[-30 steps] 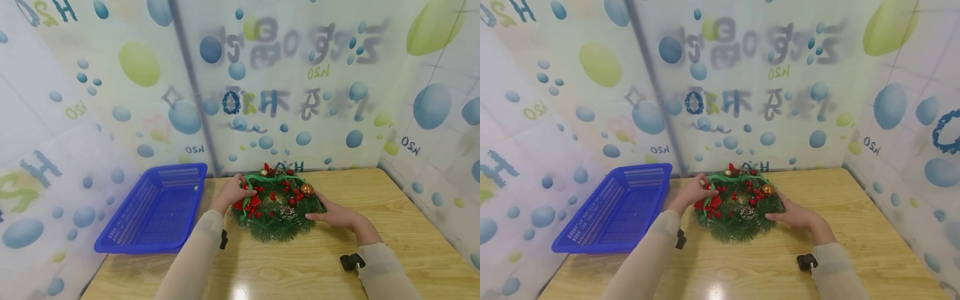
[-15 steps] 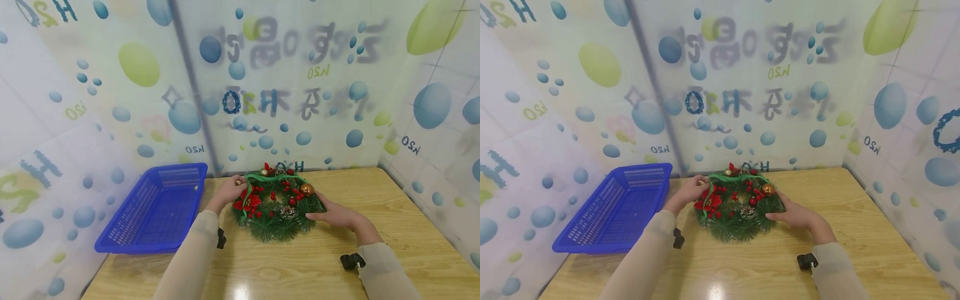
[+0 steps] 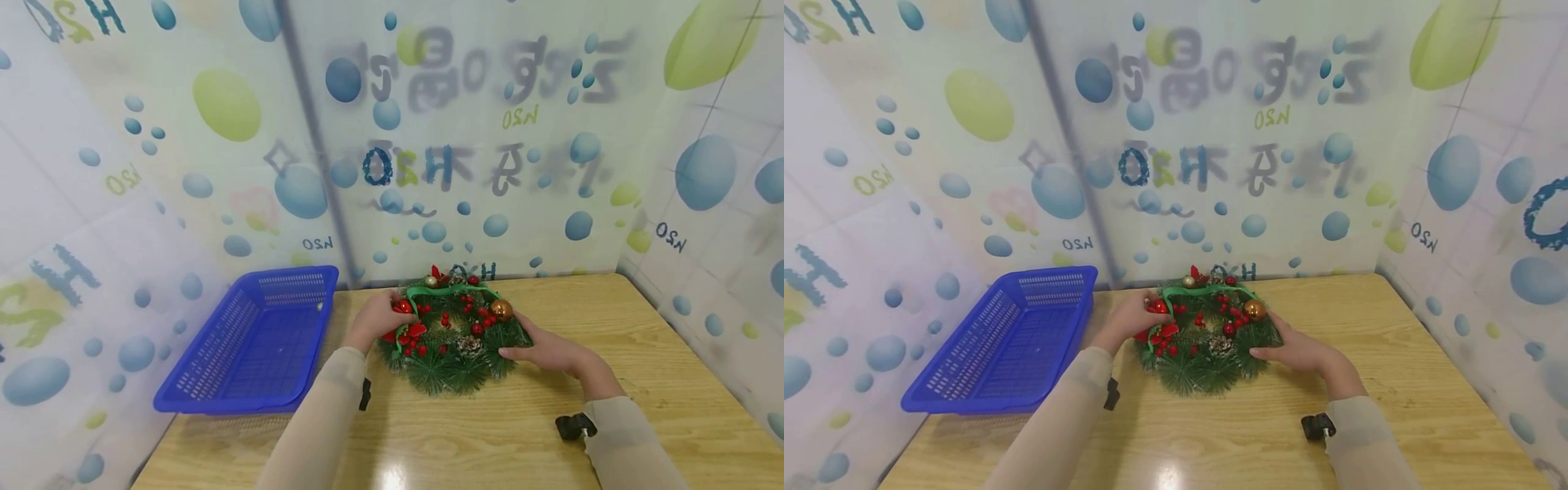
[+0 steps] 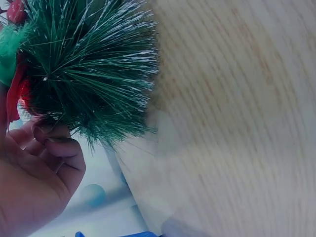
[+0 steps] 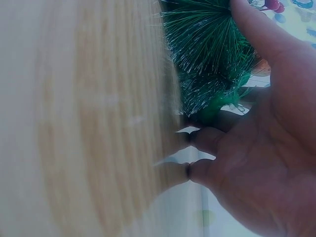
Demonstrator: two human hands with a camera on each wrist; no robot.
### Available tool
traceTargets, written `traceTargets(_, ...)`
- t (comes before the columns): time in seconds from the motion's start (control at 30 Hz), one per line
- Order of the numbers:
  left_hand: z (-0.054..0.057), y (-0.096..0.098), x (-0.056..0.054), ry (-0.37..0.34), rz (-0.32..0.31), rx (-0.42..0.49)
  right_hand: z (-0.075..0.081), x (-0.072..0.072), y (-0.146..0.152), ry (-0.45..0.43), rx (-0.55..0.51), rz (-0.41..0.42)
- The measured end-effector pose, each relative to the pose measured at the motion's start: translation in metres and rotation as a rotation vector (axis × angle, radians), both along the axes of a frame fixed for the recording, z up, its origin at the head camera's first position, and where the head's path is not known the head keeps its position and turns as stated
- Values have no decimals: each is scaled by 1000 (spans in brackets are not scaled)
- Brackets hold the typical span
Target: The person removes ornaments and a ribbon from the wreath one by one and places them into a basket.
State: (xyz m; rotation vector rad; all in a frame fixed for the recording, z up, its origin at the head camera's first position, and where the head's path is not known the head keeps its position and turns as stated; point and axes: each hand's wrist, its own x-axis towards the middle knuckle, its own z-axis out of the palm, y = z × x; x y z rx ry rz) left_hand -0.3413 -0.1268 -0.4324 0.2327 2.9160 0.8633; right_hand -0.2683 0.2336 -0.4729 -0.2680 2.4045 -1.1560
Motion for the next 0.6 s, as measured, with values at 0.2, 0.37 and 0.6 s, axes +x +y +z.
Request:
traceTargets(0.2, -3, -2, 0, -29, 20, 84, -1, 0, 0, -3, 1, -2)
traceTargets(0.37, -5, -4, -2, -66, 38, 208, 0, 0, 0, -1, 8, -1)
traceTargets(0.6, -7, -9, -5, -72, 41, 298, 1, 0, 0, 4, 14, -4)
